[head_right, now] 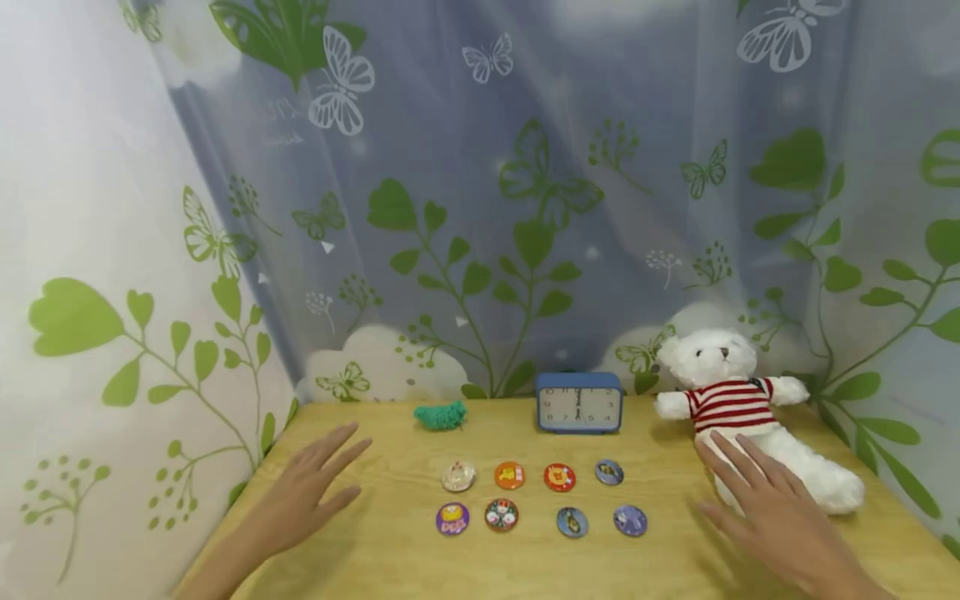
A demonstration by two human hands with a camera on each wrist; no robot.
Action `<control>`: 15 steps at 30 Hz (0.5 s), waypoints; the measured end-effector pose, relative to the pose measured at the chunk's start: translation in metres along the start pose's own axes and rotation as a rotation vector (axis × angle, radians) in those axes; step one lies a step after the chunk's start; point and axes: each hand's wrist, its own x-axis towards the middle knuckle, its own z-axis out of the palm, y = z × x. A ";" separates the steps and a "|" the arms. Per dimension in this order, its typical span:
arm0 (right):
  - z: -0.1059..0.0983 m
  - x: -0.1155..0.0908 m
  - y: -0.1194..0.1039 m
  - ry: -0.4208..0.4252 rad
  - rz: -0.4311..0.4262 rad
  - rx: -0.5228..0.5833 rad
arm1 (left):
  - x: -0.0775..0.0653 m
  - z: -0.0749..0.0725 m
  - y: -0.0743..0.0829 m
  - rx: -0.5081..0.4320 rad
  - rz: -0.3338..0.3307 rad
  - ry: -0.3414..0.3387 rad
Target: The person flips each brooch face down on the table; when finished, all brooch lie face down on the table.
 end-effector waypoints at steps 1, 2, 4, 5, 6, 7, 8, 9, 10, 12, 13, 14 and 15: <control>0.002 -0.001 -0.003 -0.033 0.033 0.048 | 0.001 0.001 0.002 -0.056 -0.018 -0.004; 0.003 -0.002 -0.007 -0.067 0.071 0.108 | 0.001 0.002 0.004 -0.108 -0.036 -0.013; 0.006 -0.003 -0.013 -0.102 0.134 0.231 | 0.002 0.004 0.009 -0.217 -0.071 -0.031; 0.007 -0.004 -0.016 -0.116 0.162 0.290 | 0.003 0.005 0.012 -0.263 -0.084 -0.041; 0.008 -0.003 -0.018 -0.114 0.180 0.343 | 0.004 0.007 0.016 -0.302 -0.094 -0.053; 0.010 -0.003 -0.020 -0.107 0.187 0.389 | 0.005 0.008 0.019 -0.336 -0.107 -0.072; 0.010 -0.002 -0.022 -0.098 0.186 0.428 | 0.007 0.009 0.022 -0.368 -0.118 -0.093; 0.011 -0.001 -0.023 -0.097 0.187 0.458 | 0.009 0.011 0.025 -0.402 -0.127 -0.112; 0.011 0.000 -0.024 -0.114 0.200 0.495 | 0.011 0.013 0.028 -0.433 -0.136 -0.131; 0.009 0.004 -0.027 -0.171 0.240 0.551 | 0.016 0.016 0.035 -0.495 -0.155 -0.172; 0.007 0.006 -0.028 -0.214 0.274 0.591 | 0.019 0.018 0.038 -0.530 -0.167 -0.192; 0.006 0.007 -0.029 -0.260 0.319 0.620 | 0.022 0.019 0.042 -0.566 -0.176 -0.207; 0.004 0.008 -0.031 -0.316 0.373 0.658 | 0.025 0.021 0.045 -0.607 -0.189 -0.221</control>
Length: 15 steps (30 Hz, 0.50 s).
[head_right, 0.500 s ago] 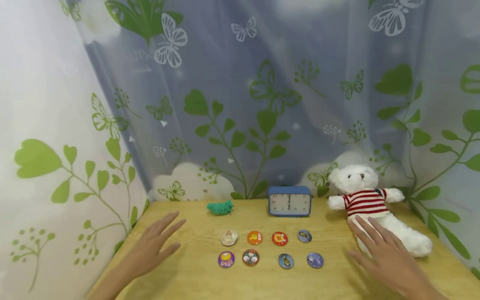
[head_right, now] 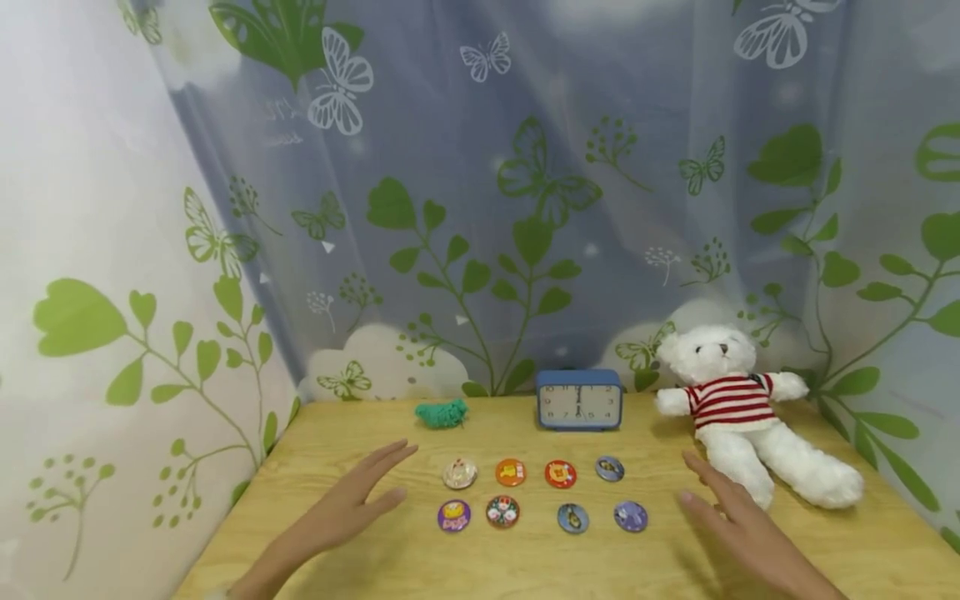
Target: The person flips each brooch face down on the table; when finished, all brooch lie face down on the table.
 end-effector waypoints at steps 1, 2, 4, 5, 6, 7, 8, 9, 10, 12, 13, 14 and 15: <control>-0.001 0.000 -0.003 -0.040 0.048 0.044 | 0.003 0.003 0.003 -0.034 -0.009 -0.012; -0.001 0.000 -0.005 -0.069 0.088 0.089 | 0.005 0.006 0.006 -0.066 -0.017 -0.018; 0.000 0.000 -0.009 -0.109 0.145 0.178 | 0.010 0.014 0.012 -0.129 -0.023 -0.028; 0.000 0.001 -0.011 -0.123 0.169 0.221 | 0.012 0.018 0.014 -0.155 -0.022 -0.029; 0.001 0.002 -0.012 -0.139 0.196 0.277 | 0.015 0.023 0.017 -0.182 -0.026 -0.031; 0.001 0.003 -0.013 -0.145 0.207 0.319 | 0.017 0.027 0.019 -0.202 -0.024 -0.033; 0.002 0.004 -0.013 -0.144 0.221 0.352 | 0.019 0.032 0.022 -0.224 -0.025 -0.036; 0.002 0.004 -0.013 -0.145 0.233 0.385 | 0.022 0.037 0.024 -0.246 -0.024 -0.039; 0.003 0.005 -0.013 -0.141 0.240 0.417 | 0.025 0.042 0.027 -0.270 -0.022 -0.044; 0.004 0.005 -0.010 -0.141 0.246 0.493 | 0.030 0.052 0.035 -0.326 -0.030 -0.054; 0.005 0.004 -0.008 -0.139 0.235 0.530 | 0.033 0.057 0.040 -0.356 -0.037 -0.058; 0.005 0.003 -0.006 -0.143 0.217 0.561 | 0.035 0.061 0.045 -0.385 -0.050 -0.062; 0.006 0.002 -0.004 -0.144 0.210 0.603 | 0.038 0.065 0.051 -0.408 -0.056 -0.062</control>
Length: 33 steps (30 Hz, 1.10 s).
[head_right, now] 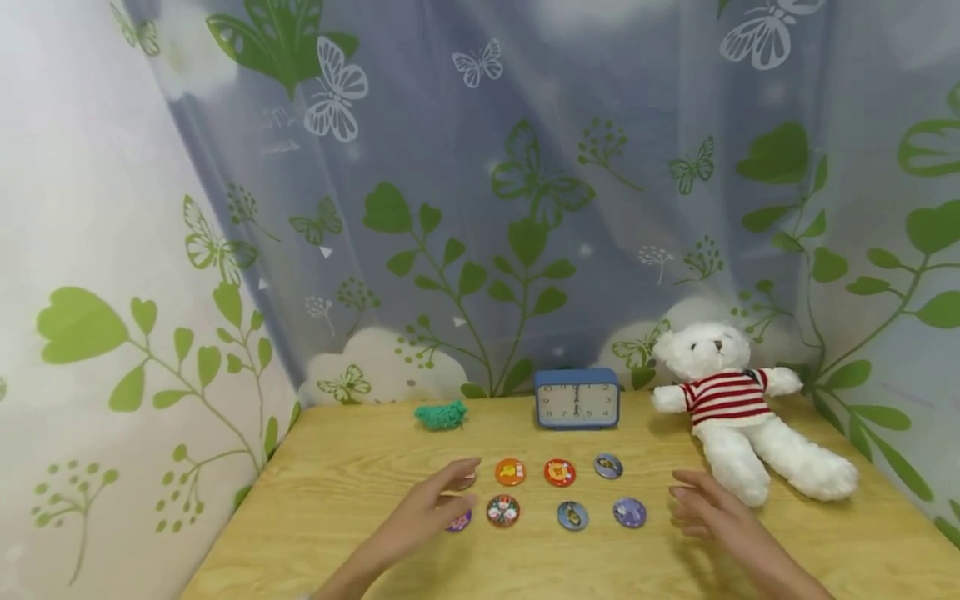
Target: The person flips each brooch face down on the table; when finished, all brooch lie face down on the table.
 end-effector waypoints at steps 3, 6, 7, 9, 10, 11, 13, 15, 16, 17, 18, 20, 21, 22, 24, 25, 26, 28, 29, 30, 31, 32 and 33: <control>-0.001 0.001 0.005 -0.013 -0.011 0.081 | 0.008 0.017 0.011 -0.069 -0.037 0.009; 0.000 0.003 0.004 0.014 0.022 0.081 | 0.016 0.033 0.021 -0.123 -0.053 0.015; 0.001 0.004 0.003 0.024 0.035 0.065 | 0.019 0.039 0.023 -0.141 -0.059 0.015; 0.002 0.005 0.000 0.041 0.057 0.035 | 0.025 0.049 0.026 -0.182 -0.066 0.006; 0.002 0.006 -0.001 0.043 0.063 0.027 | 0.028 0.054 0.027 -0.198 -0.072 0.005; 0.002 0.007 -0.002 0.041 0.060 0.030 | 0.031 0.059 0.027 -0.217 -0.074 0.003; 0.004 0.008 -0.003 0.033 0.047 0.044 | 0.036 0.070 0.027 -0.243 -0.079 -0.004; 0.007 0.009 -0.003 0.029 0.042 0.056 | 0.042 0.080 0.027 -0.272 -0.092 -0.009; 0.009 0.010 -0.002 0.026 0.045 0.066 | 0.044 0.086 0.027 -0.281 -0.094 -0.007; 0.011 0.010 -0.002 0.022 0.049 0.071 | 0.046 0.091 0.027 -0.292 -0.096 -0.008; 0.013 0.010 -0.002 0.022 0.060 0.075 | 0.048 0.097 0.027 -0.301 -0.102 -0.009; 0.015 0.011 -0.001 0.014 0.084 0.081 | 0.051 0.108 0.031 -0.322 -0.116 -0.004; 0.016 0.012 0.000 0.009 0.096 0.084 | 0.052 0.114 0.032 -0.334 -0.116 -0.003; 0.016 0.013 0.001 0.010 0.113 0.090 | 0.053 0.119 0.034 -0.344 -0.119 -0.006; 0.017 0.014 0.001 0.018 0.137 0.080 | 0.056 0.130 0.038 -0.383 -0.136 -0.012; 0.017 0.015 0.001 0.029 0.155 0.071 | 0.058 0.135 0.040 -0.405 -0.149 -0.011; 0.019 0.016 0.000 0.046 0.173 0.059 | 0.060 0.139 0.041 -0.422 -0.161 -0.012; 0.021 0.018 -0.001 0.075 0.198 0.029 | 0.064 0.147 0.044 -0.440 -0.199 0.000; 0.023 0.018 -0.002 0.085 0.208 0.016 | 0.065 0.150 0.046 -0.450 -0.220 0.013; 0.024 0.019 -0.002 0.098 0.221 0.009 | 0.067 0.153 0.047 -0.450 -0.235 0.028; 0.025 0.020 -0.003 0.100 0.222 -0.001 | 0.069 0.156 0.049 -0.444 -0.251 0.048; 0.026 0.021 -0.004 0.101 0.224 -0.007 | 0.070 0.159 0.050 -0.433 -0.263 0.066; 0.027 0.021 -0.004 0.101 0.223 -0.013 | 0.071 0.162 0.051 -0.421 -0.275 0.088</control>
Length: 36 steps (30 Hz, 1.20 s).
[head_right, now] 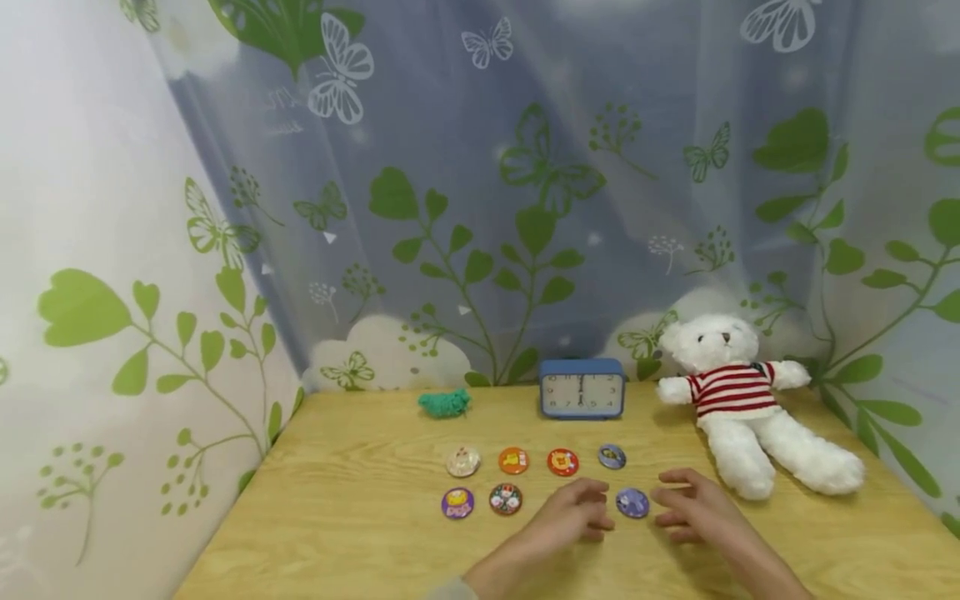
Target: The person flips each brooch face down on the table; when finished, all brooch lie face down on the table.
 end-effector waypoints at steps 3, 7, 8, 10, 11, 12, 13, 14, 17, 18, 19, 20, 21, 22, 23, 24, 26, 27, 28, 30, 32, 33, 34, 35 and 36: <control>0.002 0.000 0.000 0.008 -0.003 -0.007 | 0.003 0.010 0.002 0.030 -0.006 0.069; 0.004 0.002 0.001 0.021 -0.002 -0.018 | 0.006 0.017 0.003 0.054 -0.004 0.138; 0.005 0.003 0.001 0.024 -0.001 -0.020 | 0.006 0.019 0.002 0.057 -0.002 0.151; 0.007 0.004 0.001 0.035 0.001 -0.019 | 0.007 0.021 0.002 0.061 0.002 0.172; 0.008 0.005 0.001 0.040 0.004 -0.019 | 0.008 0.022 0.001 0.062 0.003 0.181; 0.009 0.005 0.001 0.046 0.006 -0.021 | 0.008 0.022 0.001 0.059 0.001 0.190; 0.010 0.005 0.001 0.053 0.007 -0.022 | 0.009 0.023 0.000 0.063 0.002 0.198; 0.010 0.006 0.001 0.058 0.010 -0.022 | 0.009 0.024 0.000 0.054 0.004 0.205; 0.011 0.007 0.000 0.076 0.022 -0.019 | 0.011 0.026 0.000 0.032 0.017 0.233; 0.011 0.008 0.000 0.078 0.019 -0.015 | 0.012 0.027 0.000 0.035 0.025 0.242; 0.011 0.008 0.000 0.076 0.015 -0.010 | 0.012 0.027 0.000 0.027 0.031 0.252; 0.011 0.009 0.000 0.072 0.012 -0.006 | 0.012 0.027 0.000 0.021 0.035 0.261; 0.011 0.009 0.000 0.067 0.007 0.002 | 0.013 0.028 0.001 0.024 0.038 0.272; 0.011 0.009 0.000 0.060 0.001 0.009 | 0.013 0.028 0.001 0.028 0.038 0.279; 0.010 0.010 0.001 0.055 0.000 0.020 | 0.013 0.028 0.001 0.025 0.035 0.283; 0.010 0.010 0.001 0.050 -0.001 0.029 | 0.013 0.029 0.002 0.019 0.031 0.286; 0.009 0.010 0.001 0.037 -0.010 0.041 | 0.014 0.030 0.002 -0.005 0.018 0.287; 0.009 0.010 0.001 0.034 -0.015 0.047 | 0.015 0.031 0.002 -0.014 0.012 0.287; 0.008 0.010 0.001 0.030 -0.022 0.047 | 0.015 0.032 0.002 -0.030 0.004 0.284; 0.007 0.010 0.002 0.025 -0.042 0.043 | 0.016 0.033 0.001 -0.048 -0.002 0.281; 0.007 0.009 0.002 0.018 -0.064 0.038 | 0.017 0.035 0.001 -0.057 -0.004 0.281; 0.007 0.009 0.003 0.022 -0.070 0.032 | 0.018 0.035 0.000 -0.066 0.000 0.282; 0.007 0.009 0.003 0.027 -0.076 0.026 | 0.018 0.036 0.000 -0.069 0.006 0.285; 0.007 0.010 0.003 0.033 -0.079 0.022 | 0.019 0.037 0.000 -0.072 0.013 0.288; 0.007 0.010 0.004 0.038 -0.084 0.016 | 0.019 0.037 0.000 -0.080 0.018 0.290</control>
